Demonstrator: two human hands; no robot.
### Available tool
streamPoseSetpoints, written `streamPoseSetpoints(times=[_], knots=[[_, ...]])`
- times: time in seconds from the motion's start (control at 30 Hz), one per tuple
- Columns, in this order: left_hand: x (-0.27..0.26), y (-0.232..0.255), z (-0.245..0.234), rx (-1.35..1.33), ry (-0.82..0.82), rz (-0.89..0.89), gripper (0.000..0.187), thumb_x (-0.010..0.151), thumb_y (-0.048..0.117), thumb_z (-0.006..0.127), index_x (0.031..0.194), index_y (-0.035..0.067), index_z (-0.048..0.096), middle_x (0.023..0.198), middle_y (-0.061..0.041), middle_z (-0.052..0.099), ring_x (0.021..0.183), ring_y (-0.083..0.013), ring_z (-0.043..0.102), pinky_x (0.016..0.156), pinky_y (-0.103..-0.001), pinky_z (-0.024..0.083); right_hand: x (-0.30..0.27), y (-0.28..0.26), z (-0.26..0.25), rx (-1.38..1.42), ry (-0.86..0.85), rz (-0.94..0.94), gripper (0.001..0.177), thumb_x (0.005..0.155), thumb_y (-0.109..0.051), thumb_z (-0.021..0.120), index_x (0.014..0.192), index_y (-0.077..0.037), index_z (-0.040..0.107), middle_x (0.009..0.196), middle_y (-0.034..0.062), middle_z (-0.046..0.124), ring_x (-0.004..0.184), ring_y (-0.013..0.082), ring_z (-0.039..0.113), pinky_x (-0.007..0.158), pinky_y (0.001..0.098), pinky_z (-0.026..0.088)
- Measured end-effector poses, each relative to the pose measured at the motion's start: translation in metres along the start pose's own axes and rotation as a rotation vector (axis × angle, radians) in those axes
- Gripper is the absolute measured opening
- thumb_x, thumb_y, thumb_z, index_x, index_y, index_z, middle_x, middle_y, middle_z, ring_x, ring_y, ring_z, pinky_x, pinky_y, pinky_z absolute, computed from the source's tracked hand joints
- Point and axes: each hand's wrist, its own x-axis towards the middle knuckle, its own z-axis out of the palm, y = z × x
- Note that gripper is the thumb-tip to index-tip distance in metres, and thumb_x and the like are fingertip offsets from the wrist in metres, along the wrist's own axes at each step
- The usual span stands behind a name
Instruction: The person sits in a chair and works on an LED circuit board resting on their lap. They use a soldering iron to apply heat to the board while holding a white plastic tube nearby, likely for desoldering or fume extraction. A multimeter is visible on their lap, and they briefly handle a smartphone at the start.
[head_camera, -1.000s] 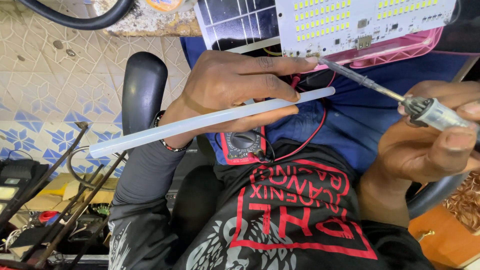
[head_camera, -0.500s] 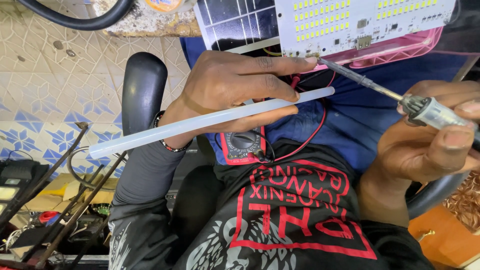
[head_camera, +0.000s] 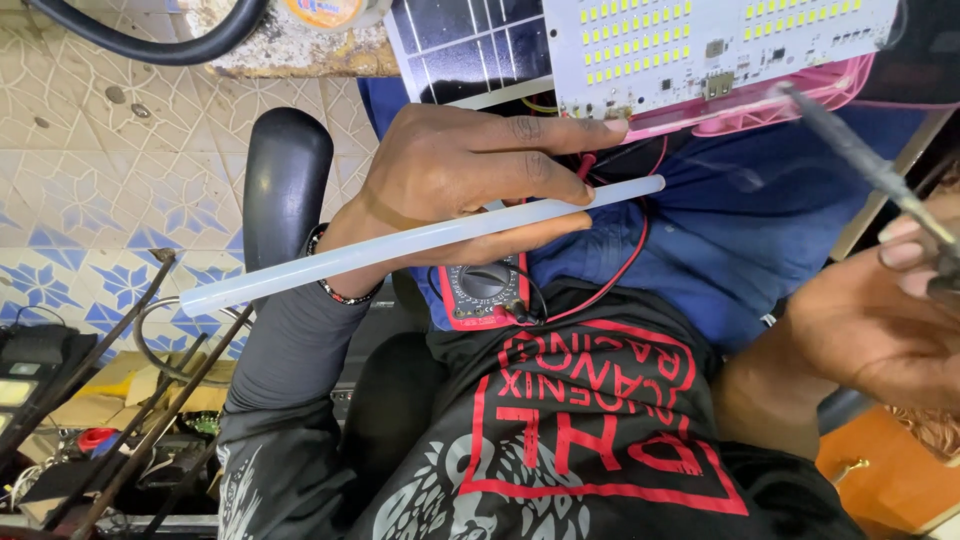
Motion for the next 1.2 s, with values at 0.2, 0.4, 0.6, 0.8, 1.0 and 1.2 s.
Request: streamPoseSetpoints(times=[0.2, 0.4, 0.6, 0.8, 1.0, 1.2], knots=[[0.004, 0.003, -0.002, -0.040, -0.004, -0.008, 0.010, 0.106, 0.020, 0.080, 0.107, 0.010, 0.077, 0.134, -0.010, 0.071, 0.103, -0.0257, 0.083, 0.068, -0.032, 0.057, 0.020, 0.001, 0.015, -0.231, 0.066, -0.357, 0.051, 0.106, -0.045, 0.041, 0.082, 0.000, 0.044, 0.077, 0.0163, 0.039, 0.071, 0.0328, 0.039, 0.071, 0.0461, 0.035], [0.010, 0.009, -0.003, -0.139, 0.013, -0.009, 0.013, 0.098, 0.014, 0.085, 0.105, 0.006, 0.077, 0.125, -0.015, 0.073, 0.086, -0.0212, 0.079, 0.066, -0.028, 0.062, 0.034, -0.012, 0.031, -0.597, -0.187, -0.501, 0.024, 0.112, -0.016, 0.042, 0.126, 0.003, 0.042, 0.119, 0.0207, 0.043, 0.056, 0.0500, 0.062, 0.056, 0.0521, 0.052], [0.011, 0.010, -0.003, -0.146, 0.017, -0.020, 0.016, 0.095, 0.012, 0.086, 0.105, 0.005, 0.076, 0.121, -0.018, 0.074, 0.087, -0.0231, 0.079, 0.066, -0.028, 0.064, 0.043, 0.007, 0.045, -0.613, -0.377, -0.526, 0.009, 0.115, -0.004, 0.044, 0.113, 0.004, 0.047, 0.089, 0.0392, 0.068, 0.079, 0.0517, 0.070, 0.079, 0.0562, 0.056], [0.011, 0.011, -0.003, -0.163, 0.024, -0.028, 0.018, 0.094, 0.013, 0.086, 0.107, 0.006, 0.076, 0.121, -0.017, 0.074, 0.089, -0.0226, 0.079, 0.067, -0.027, 0.065, 0.039, 0.019, 0.038, -0.756, -0.416, -0.437, 0.015, 0.114, 0.001, 0.044, 0.111, 0.007, 0.058, 0.110, 0.0334, 0.074, 0.112, 0.0345, 0.050, 0.090, 0.0496, 0.055], [0.013, 0.018, -0.004, -0.167, 0.043, -0.067, 0.017, 0.094, 0.013, 0.085, 0.106, 0.006, 0.076, 0.118, -0.016, 0.075, 0.087, -0.0219, 0.078, 0.066, -0.027, 0.061, 0.038, 0.019, 0.035, -0.677, -0.423, -0.371, 0.015, 0.115, -0.001, 0.051, 0.115, 0.009, 0.063, 0.120, 0.0359, 0.060, 0.102, 0.0410, 0.073, 0.078, 0.0445, 0.062], [0.013, 0.020, -0.001, -0.195, 0.067, -0.089, 0.015, 0.094, 0.009, 0.082, 0.105, 0.004, 0.073, 0.113, -0.019, 0.075, 0.105, -0.0305, 0.078, 0.080, -0.033, 0.068, 0.041, -0.025, 0.060, -0.737, -0.277, -0.489, 0.020, 0.114, -0.012, 0.047, 0.108, 0.004, 0.056, 0.084, 0.0329, 0.076, 0.080, 0.0356, 0.059, 0.077, 0.0445, 0.050]])
